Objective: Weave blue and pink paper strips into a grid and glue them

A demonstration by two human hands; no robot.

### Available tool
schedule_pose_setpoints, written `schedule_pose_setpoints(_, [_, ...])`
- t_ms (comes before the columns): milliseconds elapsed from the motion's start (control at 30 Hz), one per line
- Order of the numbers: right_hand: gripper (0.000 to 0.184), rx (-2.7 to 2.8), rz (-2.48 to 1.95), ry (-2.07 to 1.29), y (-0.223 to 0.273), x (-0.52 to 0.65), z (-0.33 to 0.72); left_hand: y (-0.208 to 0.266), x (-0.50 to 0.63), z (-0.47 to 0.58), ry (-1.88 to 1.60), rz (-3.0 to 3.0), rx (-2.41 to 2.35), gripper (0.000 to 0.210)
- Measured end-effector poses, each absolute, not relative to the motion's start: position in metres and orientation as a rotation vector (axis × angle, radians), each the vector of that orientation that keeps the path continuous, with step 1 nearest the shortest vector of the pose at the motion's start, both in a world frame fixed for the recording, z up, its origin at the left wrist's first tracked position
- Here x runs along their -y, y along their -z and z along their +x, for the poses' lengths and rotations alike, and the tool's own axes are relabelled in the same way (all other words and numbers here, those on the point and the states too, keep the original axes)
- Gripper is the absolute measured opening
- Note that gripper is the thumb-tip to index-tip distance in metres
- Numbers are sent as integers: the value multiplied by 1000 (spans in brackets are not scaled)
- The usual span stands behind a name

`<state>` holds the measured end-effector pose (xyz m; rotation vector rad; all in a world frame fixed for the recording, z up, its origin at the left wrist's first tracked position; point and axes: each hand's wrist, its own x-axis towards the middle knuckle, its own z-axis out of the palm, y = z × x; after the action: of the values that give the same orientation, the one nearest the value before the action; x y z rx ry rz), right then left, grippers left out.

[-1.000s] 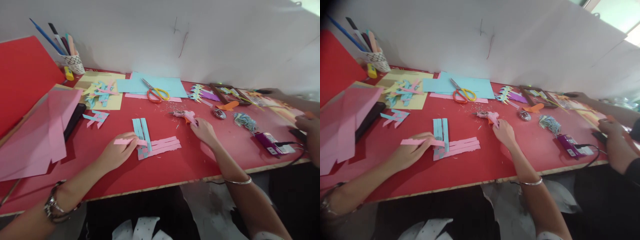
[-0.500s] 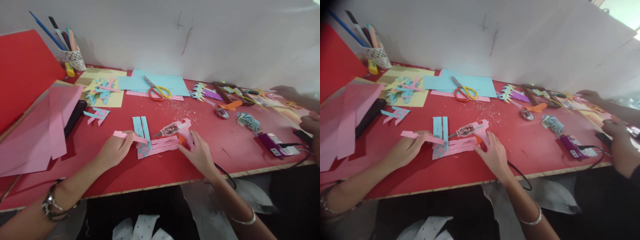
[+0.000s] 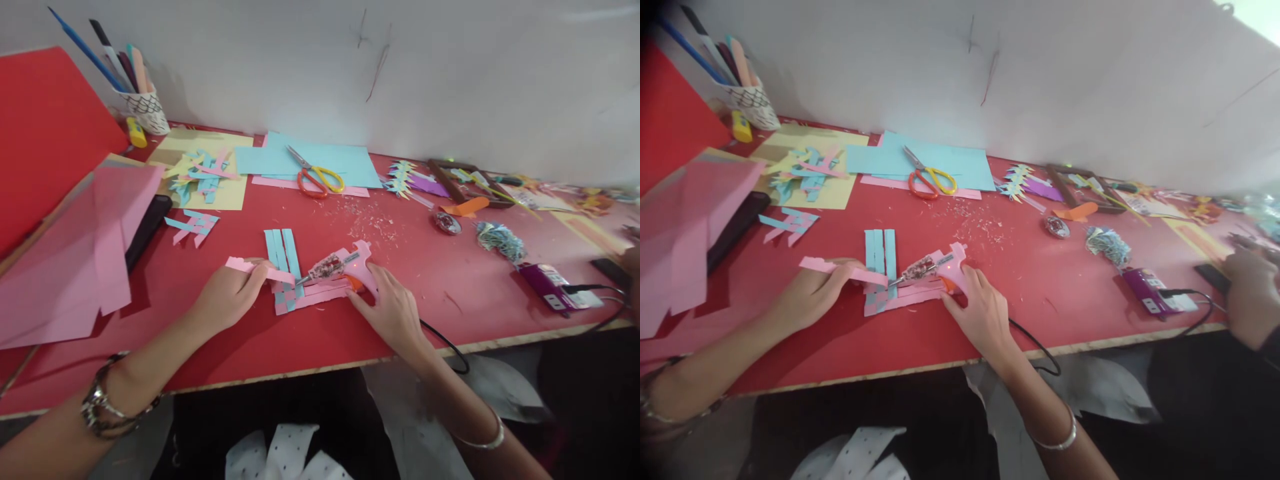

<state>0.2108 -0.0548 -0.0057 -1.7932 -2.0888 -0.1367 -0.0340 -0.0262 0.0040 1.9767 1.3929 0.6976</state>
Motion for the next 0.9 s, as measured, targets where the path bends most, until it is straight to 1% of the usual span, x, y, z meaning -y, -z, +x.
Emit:
schedule_pose_setpoints(300, [35,2146,-1830,164,4,56,208,-6,26,-33,-676,1985,-1426,45])
schedule_pose_setpoints(900, [37,2059,-1872,219,7,61,232,-4,25,-33,-691,1953,-1386,44])
